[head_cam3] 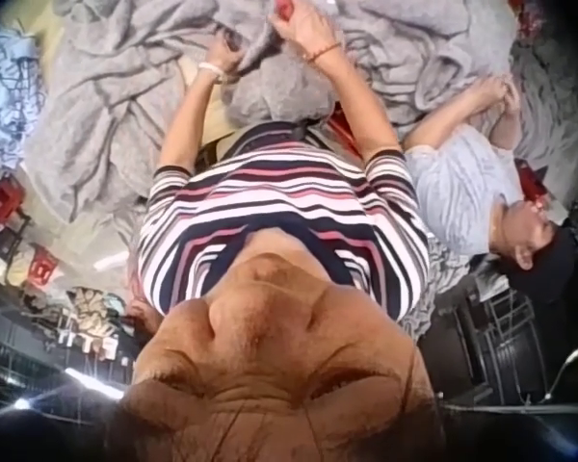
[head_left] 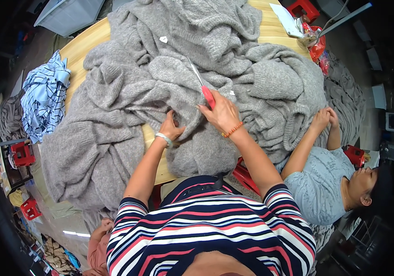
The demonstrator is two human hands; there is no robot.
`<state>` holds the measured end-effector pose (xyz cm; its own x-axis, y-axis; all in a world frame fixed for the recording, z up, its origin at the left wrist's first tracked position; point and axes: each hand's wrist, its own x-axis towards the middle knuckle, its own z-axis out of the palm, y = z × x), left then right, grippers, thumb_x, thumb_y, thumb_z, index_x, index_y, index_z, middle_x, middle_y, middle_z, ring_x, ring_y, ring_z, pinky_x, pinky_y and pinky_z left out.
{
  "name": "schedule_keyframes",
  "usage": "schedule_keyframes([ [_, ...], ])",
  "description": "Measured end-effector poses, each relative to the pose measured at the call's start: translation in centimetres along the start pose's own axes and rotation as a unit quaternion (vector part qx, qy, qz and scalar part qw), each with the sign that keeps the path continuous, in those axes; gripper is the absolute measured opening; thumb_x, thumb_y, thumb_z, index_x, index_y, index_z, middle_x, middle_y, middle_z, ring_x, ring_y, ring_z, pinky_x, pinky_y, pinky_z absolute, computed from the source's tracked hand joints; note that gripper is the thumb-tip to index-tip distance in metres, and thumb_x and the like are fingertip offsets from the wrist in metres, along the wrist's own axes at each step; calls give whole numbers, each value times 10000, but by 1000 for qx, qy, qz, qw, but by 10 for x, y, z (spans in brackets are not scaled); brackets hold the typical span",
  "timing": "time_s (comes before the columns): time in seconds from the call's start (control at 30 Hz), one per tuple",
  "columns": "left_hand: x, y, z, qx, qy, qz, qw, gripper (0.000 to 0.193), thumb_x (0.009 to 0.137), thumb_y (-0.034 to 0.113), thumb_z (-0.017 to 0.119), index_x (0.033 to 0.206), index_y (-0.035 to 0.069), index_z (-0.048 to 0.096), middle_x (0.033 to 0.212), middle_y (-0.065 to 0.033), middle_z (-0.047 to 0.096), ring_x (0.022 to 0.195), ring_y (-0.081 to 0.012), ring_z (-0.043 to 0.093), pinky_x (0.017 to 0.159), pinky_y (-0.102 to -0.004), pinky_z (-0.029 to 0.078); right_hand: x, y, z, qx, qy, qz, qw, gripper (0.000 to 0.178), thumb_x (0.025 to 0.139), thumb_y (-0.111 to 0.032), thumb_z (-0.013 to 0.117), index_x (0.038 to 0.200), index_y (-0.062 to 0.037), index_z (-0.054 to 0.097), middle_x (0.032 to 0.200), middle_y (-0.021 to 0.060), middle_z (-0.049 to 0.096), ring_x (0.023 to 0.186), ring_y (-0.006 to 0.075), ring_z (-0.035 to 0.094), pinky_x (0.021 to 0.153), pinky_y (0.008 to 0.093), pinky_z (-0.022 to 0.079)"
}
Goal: Trimming loose threads from large pieces of grey fabric using scissors on a factory work table.
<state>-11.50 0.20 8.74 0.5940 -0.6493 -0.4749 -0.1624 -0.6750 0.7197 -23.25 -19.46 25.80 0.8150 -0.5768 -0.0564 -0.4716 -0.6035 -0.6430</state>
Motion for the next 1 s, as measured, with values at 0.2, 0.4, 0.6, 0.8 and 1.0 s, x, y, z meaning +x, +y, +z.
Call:
schedule_keyframes([
  [0.2,-19,5,8,-50,98,-53,992,868,672,357,847,1315,-22,404,985,-167,630,840,-266,637,766,-368,515,17,13,27,-35,-66,43,996,364,808,-257,682,1116,-74,617,907,231,669,867,424,641,768,495,510],
  [0.4,-6,-23,13,-231,215,-77,946,847,672,310,874,1308,-50,445,1030,-143,606,821,-191,596,768,-316,512,8,58,-23,142,63,57,986,297,829,-163,707,1068,8,664,903,119,717,840,181,677,781,319,514],
  [0.6,17,-10,4,-385,21,-153,910,639,737,330,836,1192,-4,537,795,-33,567,697,-116,543,643,-262,441,-15,90,-30,124,61,110,984,325,818,-189,683,1089,-11,664,989,178,712,940,318,690,832,373,520],
  [0.8,-9,9,-11,-563,-93,-32,821,230,875,244,726,1020,80,656,712,67,575,614,-18,483,547,-194,330,-28,89,-20,114,55,87,988,296,814,-199,671,1039,-8,650,931,227,687,913,384,669,804,422,512],
  [1.0,-10,-14,15,-369,132,4,920,390,802,253,787,1077,20,638,1036,-62,662,849,-118,597,730,-251,480,-26,79,-20,73,20,94,993,292,828,-163,690,1042,34,659,948,167,714,906,234,692,815,332,514],
])
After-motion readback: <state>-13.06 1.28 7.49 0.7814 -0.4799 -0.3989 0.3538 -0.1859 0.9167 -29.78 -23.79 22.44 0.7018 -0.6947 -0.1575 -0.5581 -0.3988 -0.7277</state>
